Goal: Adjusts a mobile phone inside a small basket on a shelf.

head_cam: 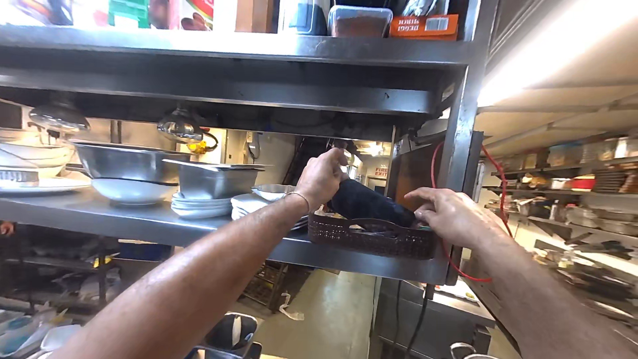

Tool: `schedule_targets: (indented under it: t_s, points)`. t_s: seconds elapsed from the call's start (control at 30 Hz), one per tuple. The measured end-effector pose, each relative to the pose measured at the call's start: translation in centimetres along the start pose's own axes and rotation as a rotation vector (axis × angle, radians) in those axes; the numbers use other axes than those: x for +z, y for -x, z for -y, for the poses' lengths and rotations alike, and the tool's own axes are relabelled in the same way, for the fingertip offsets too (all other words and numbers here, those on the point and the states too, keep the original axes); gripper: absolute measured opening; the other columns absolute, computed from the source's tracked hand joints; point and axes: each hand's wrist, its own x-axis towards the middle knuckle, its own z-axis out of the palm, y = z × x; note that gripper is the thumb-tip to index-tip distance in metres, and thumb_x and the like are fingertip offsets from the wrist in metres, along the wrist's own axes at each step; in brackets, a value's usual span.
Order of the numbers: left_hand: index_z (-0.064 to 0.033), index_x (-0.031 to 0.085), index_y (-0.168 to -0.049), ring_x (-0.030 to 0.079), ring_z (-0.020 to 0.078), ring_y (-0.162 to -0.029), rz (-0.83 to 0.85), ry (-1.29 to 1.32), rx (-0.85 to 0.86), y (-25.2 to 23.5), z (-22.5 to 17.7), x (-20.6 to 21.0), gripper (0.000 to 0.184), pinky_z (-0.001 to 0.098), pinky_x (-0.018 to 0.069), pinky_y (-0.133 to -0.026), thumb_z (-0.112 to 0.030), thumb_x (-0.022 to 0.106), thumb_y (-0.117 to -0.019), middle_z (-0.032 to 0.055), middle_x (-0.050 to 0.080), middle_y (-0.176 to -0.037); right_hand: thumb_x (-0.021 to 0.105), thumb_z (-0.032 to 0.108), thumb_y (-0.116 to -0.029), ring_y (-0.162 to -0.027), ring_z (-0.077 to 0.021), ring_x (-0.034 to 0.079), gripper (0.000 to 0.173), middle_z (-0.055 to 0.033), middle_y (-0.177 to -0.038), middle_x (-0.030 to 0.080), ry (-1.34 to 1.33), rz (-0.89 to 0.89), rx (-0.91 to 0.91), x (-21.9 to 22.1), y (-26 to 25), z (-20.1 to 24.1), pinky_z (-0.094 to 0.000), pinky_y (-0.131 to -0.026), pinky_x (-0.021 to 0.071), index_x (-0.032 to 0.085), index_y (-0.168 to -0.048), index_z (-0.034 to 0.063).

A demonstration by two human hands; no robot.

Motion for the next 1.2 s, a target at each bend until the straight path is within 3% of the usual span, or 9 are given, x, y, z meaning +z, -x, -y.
schedule_targets:
  t_s: [0.33, 0.47, 0.57, 0.73, 0.83, 0.9, 0.97, 1.07, 1.2]
  points:
    - [-0.0074, 0.061, -0.121, 0.073, 0.0223, -0.093, -0.085, 0.015, -0.058, 0.7, 0.0, 0.5, 0.024, 0.0452, 0.0586, -0.087, -0.011, 0.067, -0.0988, 0.0087, 0.075, -0.102, 0.069, 0.011, -0.098, -0.088, -0.0212, 0.073, 0.049, -0.004, -0.103, 0.076, -0.158, -0.012, -0.01, 0.9, -0.2, -1.1, -0.0492, -0.082, 0.0584, 0.057, -0.143, 0.0269]
    - [-0.006, 0.059, -0.122, 0.071, 0.0248, -0.098, -0.102, 0.078, -0.13, 1.3, -0.3, 1.3, 0.022, 0.047, 0.0573, -0.089, -0.01, 0.063, -0.101, 0.012, 0.071, -0.108, 0.071, 0.018, -0.0975, -0.083, -0.0177, 0.072, 0.038, -0.0022, -0.098, 0.075, -0.145, -0.029, -0.054, 1.3, -0.3, -1.1, -0.0469, -0.079, 0.0586, 0.065, -0.135, 0.0238]
    - [-0.0052, 0.059, -0.122, 0.067, 0.0277, -0.098, -0.149, 0.263, -0.217, 1.6, 0.2, 2.3, 0.019, 0.0497, 0.0549, -0.087, -0.009, 0.058, -0.1032, 0.0146, 0.067, -0.107, 0.074, 0.016, -0.0955, -0.082, -0.0176, 0.071, 0.034, -0.0004, -0.094, 0.075, -0.165, -0.092, -0.031, 1.6, -0.3, -0.7, -0.0474, -0.078, 0.0573, 0.069, -0.128, 0.0235]
    - [-0.003, 0.061, -0.124, 0.069, 0.0176, -0.087, -0.32, 0.722, -0.174, 0.9, 1.4, 2.4, 0.027, 0.0393, 0.0573, -0.082, -0.014, 0.067, -0.1, 0.0097, 0.071, -0.097, 0.075, 0.013, -0.0939, -0.078, -0.0204, 0.072, 0.031, -0.0025, -0.09, 0.076, -0.402, -0.235, -0.058, 1.8, -1.0, -1.0, -0.05, -0.073, 0.0583, 0.07, -0.124, 0.02]
    - [-0.0026, 0.069, -0.113, 0.07, 0.0165, -0.084, -0.425, 1.03, -0.153, 0.8, 0.5, 2.2, 0.021, 0.0371, 0.0594, -0.078, -0.019, 0.069, -0.0989, 0.0089, 0.073, -0.094, 0.076, 0.012, -0.0928, -0.074, -0.0213, 0.074, 0.034, -0.0042, -0.088, 0.077, -0.552, -0.282, -0.072, 1.7, -1.5, -0.7, -0.0477, -0.07, 0.0624, 0.069, -0.125, 0.0194]
    - [-0.0014, 0.069, -0.113, 0.071, 0.0212, -0.089, -0.472, 1.265, -0.158, 0.6, -1.1, 2.5, 0.028, 0.041, 0.0609, -0.081, -0.027, 0.063, -0.1027, 0.0122, 0.073, -0.099, 0.076, 0.009, -0.0924, -0.072, -0.0205, 0.074, 0.035, -0.0055, -0.088, 0.076, -0.634, -0.28, -0.07, 1.6, -1.5, 0.3, -0.0433, -0.068, 0.0638, 0.068, -0.125, 0.0176]
    - [-0.0002, 0.064, -0.123, 0.073, 0.0285, -0.103, -0.431, 1.508, -0.143, 0.6, -2.3, 2.8, 0.042, 0.0467, 0.0599, -0.091, -0.038, 0.052, -0.1074, 0.0179, 0.074, -0.112, 0.076, 0.007, -0.0924, -0.072, -0.0186, 0.075, 0.035, -0.0048, -0.088, 0.077, -0.688, -0.265, -0.054, 1.5, -1.2, 1.2, -0.039, -0.068, 0.0645, 0.068, -0.125, 0.0168]
    - [-0.0083, 0.05, -0.145, 0.066, 0.0325, -0.121, -0.162, 1.712, 0.015, 1.1, -2.7, 3.3, 0.065, 0.0489, 0.055, -0.1, -0.057, 0.028, -0.1081, 0.0191, 0.067, -0.13, 0.074, 0.004, -0.0928, -0.074, -0.0192, 0.075, 0.037, -0.0072, -0.088, 0.076, -0.813, -0.227, -0.032, 1.3, -0.8, 1.8, -0.0363, -0.07, 0.0654, 0.065, -0.127, 0.0133]
    - [-0.0106, 0.053, -0.141, 0.071, 0.03, -0.108, -0.101, 1.72, 0.079, 0.8, -3.1, 3.7, 0.078, 0.0467, 0.0586, -0.094, -0.072, 0.024, -0.1019, 0.0159, 0.073, -0.112, 0.073, 0.006, -0.0942, -0.073, -0.0194, 0.076, 0.041, -0.0071, -0.088, 0.077, -0.785, -0.23, -0.086, 1.5, -0.3, 1.8, -0.0368, -0.069, 0.0653, 0.061, -0.133, 0.0136]
